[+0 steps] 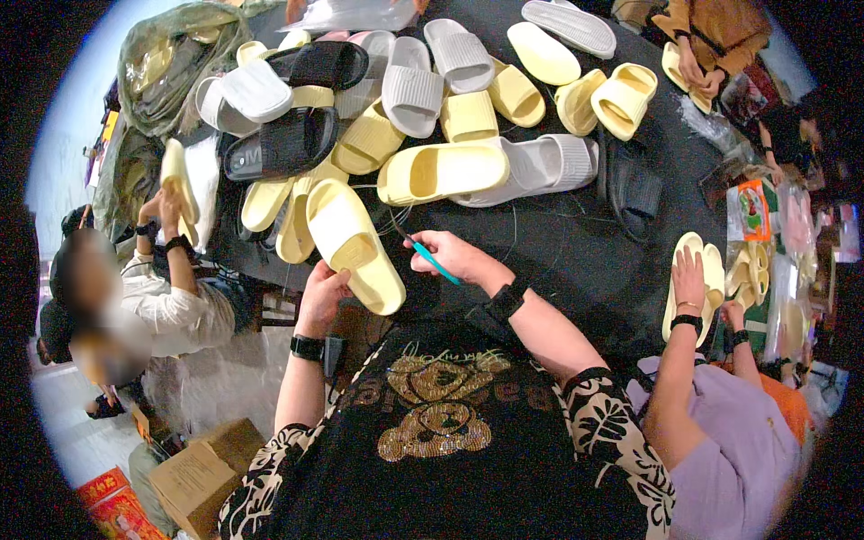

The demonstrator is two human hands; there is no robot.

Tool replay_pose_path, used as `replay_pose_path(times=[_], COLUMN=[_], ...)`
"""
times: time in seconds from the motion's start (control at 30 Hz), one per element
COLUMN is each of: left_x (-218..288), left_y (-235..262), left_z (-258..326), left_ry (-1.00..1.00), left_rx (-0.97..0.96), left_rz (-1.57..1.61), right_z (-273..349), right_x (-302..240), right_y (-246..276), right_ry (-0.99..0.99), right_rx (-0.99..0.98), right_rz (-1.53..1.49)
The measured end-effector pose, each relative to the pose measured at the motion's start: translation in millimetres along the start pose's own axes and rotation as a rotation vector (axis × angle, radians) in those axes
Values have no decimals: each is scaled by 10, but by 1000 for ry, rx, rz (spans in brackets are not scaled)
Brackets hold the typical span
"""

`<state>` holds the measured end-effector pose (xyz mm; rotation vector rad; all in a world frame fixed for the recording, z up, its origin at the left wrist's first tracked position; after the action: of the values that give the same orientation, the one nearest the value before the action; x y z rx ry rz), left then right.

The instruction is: Trimming excess material from slippers using scissors.

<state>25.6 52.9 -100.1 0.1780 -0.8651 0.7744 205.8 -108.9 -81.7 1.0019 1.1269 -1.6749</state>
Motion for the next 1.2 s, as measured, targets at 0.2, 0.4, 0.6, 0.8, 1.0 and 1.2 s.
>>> replay_pose_path(times=[0.2, 0.4, 0.6, 0.8, 1.0, 1.2], left_x=[-26, -58, 775, 1062, 1030, 1077], left_y=[7, 215, -143, -587, -676, -578], left_z=[24, -10, -61, -688, -1177, -1093], left_ry=[7, -44, -513, -611, -149, -388], left_rx=[50, 296, 500, 518, 408, 431], left_rz=[-37, -400, -888, -1219, -1354, -1192], right_z=[96, 314, 402, 382, 512, 452], right_x=[-128, -227, -341, -508, -423, -750], right_y=[14, 137, 277, 259, 376, 468], right_ry=[5, 68, 109, 190, 246, 431], right_rx=[173, 299, 366, 455, 536, 713], right_rz=[52, 179, 254, 205, 335, 659])
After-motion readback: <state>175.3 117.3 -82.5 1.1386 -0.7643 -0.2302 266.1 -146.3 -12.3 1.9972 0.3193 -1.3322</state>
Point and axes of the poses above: each hand's wrist, its own z-axis away from the middle knuckle, its own y-axis out of the back of the hand, x = y × z, the point moved 6 cm from there along -z, towards the middle knuckle, and after that the axes turned 10 degrees about y, right-handed, at the moved point
